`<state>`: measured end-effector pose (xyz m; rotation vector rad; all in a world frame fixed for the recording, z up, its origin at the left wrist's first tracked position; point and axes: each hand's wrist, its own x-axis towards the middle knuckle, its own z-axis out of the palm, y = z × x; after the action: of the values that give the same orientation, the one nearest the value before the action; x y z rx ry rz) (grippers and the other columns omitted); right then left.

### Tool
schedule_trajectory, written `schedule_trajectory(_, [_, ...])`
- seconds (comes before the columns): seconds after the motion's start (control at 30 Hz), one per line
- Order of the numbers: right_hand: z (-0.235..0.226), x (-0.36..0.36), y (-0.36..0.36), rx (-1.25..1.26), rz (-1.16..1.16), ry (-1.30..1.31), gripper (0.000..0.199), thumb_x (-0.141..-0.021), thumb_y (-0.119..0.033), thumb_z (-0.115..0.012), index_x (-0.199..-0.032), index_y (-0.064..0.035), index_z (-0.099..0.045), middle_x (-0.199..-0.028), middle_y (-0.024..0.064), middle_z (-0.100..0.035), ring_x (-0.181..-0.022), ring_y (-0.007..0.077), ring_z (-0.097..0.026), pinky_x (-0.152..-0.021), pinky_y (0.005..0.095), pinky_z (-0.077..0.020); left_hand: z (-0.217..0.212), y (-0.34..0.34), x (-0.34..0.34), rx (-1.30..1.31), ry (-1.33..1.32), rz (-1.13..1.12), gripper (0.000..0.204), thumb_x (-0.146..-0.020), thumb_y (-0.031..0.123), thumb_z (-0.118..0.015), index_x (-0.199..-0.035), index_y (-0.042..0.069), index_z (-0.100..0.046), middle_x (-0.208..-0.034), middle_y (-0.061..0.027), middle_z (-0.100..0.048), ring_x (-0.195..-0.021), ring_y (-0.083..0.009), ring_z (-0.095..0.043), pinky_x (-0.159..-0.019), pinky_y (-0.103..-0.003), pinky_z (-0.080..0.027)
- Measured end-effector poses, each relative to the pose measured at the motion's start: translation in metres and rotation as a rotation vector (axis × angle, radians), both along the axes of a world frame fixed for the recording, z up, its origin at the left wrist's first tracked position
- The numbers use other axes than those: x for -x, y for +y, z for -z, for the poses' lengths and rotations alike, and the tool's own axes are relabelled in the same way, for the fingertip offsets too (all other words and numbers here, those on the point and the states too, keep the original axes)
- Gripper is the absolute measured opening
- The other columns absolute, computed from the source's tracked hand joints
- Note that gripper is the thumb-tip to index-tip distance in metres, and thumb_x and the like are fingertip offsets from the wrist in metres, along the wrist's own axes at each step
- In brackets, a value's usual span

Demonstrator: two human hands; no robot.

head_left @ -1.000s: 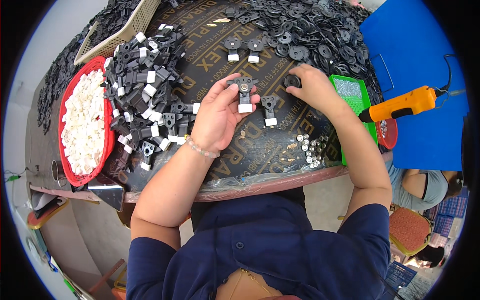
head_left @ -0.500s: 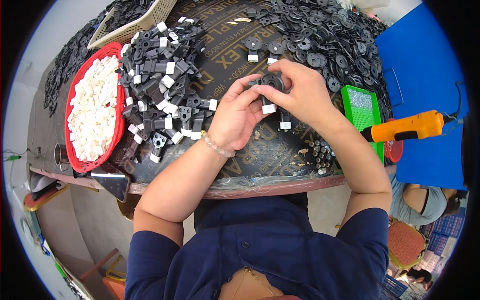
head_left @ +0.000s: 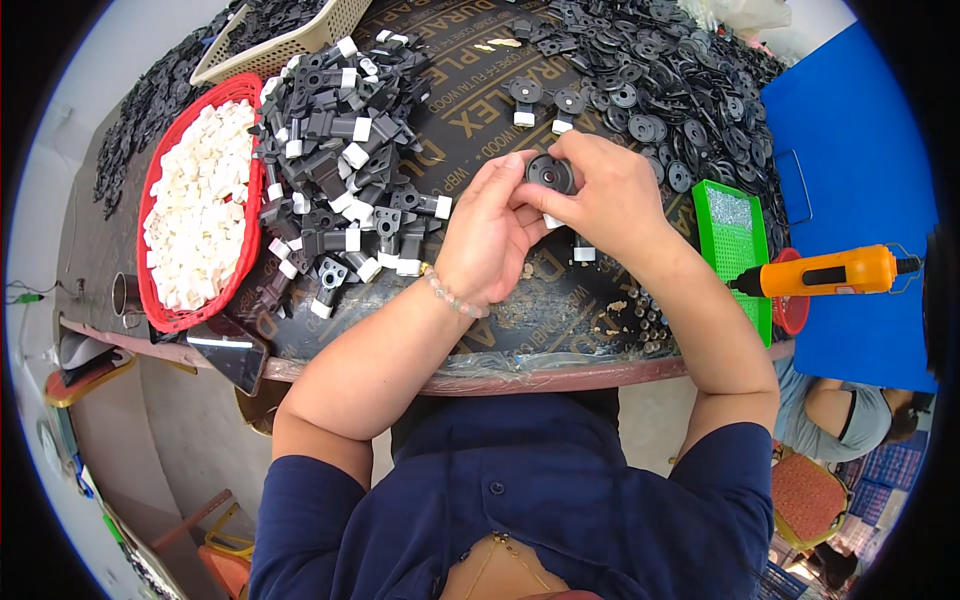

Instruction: Assembling small plastic toy components by fitting circular pieces onto T-shaped pieces at a factory workbench.

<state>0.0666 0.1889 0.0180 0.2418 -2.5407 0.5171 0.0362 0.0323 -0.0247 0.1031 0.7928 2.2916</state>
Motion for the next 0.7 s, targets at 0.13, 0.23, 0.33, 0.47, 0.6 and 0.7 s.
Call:
schedule_trajectory(0.13, [-0.021,0.007,0.010,-0.103,-0.148,-0.114,0.049,-0.070,-0.031,-0.086,-0.107,-0.0040,-0.069,-0.091,0.0109,-0.065,-0.087,0.0278,-0.064,-0.076,0.0385,-0.0528,0.002,-0.002,0.007,0.077,-0.008,-0.030,0.031,-0.108,0.020,-0.044,-0.134,0.004,-0.047,-0.115,-0.0123,-0.064,-0.106,-0.0218,-0.066,-0.093,-0.041,-0.056])
schedule_trajectory(0.23, [-0.031,0.021,0.017,-0.088,-0.329,-0.189,0.053,-0.070,-0.022,-0.085,-0.117,-0.0046,-0.068,-0.105,0.0133,-0.067,-0.105,0.0318,-0.061,-0.092,0.0398,-0.0511,-0.007,-0.003,0.008,0.074,-0.015,-0.062,0.032,-0.107,0.017,-0.048,-0.136,0.005,-0.044,-0.117,-0.0128,-0.063,-0.103,-0.0216,-0.067,-0.088,-0.039,-0.057])
schedule_trajectory(0.33, [-0.033,0.038,0.020,-0.085,-0.437,-0.320,0.055,-0.072,-0.013,-0.082,-0.125,-0.0061,-0.067,-0.115,0.0127,-0.068,-0.107,0.0313,-0.062,-0.095,0.0396,-0.0507,-0.009,-0.003,0.008,0.112,-0.004,-0.127,0.040,-0.107,0.022,-0.046,-0.142,0.004,-0.037,-0.125,-0.0169,-0.060,-0.109,-0.0266,-0.065,-0.094,-0.043,-0.055])
schedule_trajectory(0.47, [-0.027,0.098,0.049,0.201,-0.162,-0.254,0.050,-0.078,-0.014,-0.079,-0.125,-0.0047,-0.067,-0.111,0.0095,-0.071,-0.100,0.0186,-0.065,-0.089,0.0328,-0.0517,-0.008,-0.003,0.012,0.072,-0.104,-0.181,0.057,-0.107,0.030,-0.047,-0.151,0.001,-0.025,-0.134,-0.0266,-0.054,-0.120,-0.0354,-0.060,-0.101,-0.047,-0.052])
schedule_trajectory(0.6, [0.025,0.178,0.109,0.327,0.104,-0.278,0.052,-0.078,-0.019,-0.081,-0.126,-0.0059,-0.068,-0.115,0.0144,-0.072,-0.104,0.0263,-0.070,-0.092,0.0358,-0.0535,-0.002,-0.002,0.013,0.094,-0.086,-0.122,0.050,-0.108,0.031,-0.044,-0.147,0.003,-0.031,-0.129,-0.0225,-0.056,-0.116,-0.0308,-0.060,-0.097,-0.045,-0.051])
schedule_trajectory(0.7, [0.048,0.200,0.122,0.024,0.124,-0.329,0.054,-0.078,-0.019,-0.082,-0.128,-0.0046,-0.067,-0.115,0.0139,-0.072,-0.105,0.0243,-0.067,-0.094,0.0350,-0.0513,-0.004,-0.004,0.010,0.124,-0.063,-0.121,0.047,-0.108,0.030,-0.044,-0.144,0.001,-0.035,-0.128,-0.0230,-0.057,-0.116,-0.0311,-0.060,-0.098,-0.045,-0.051])
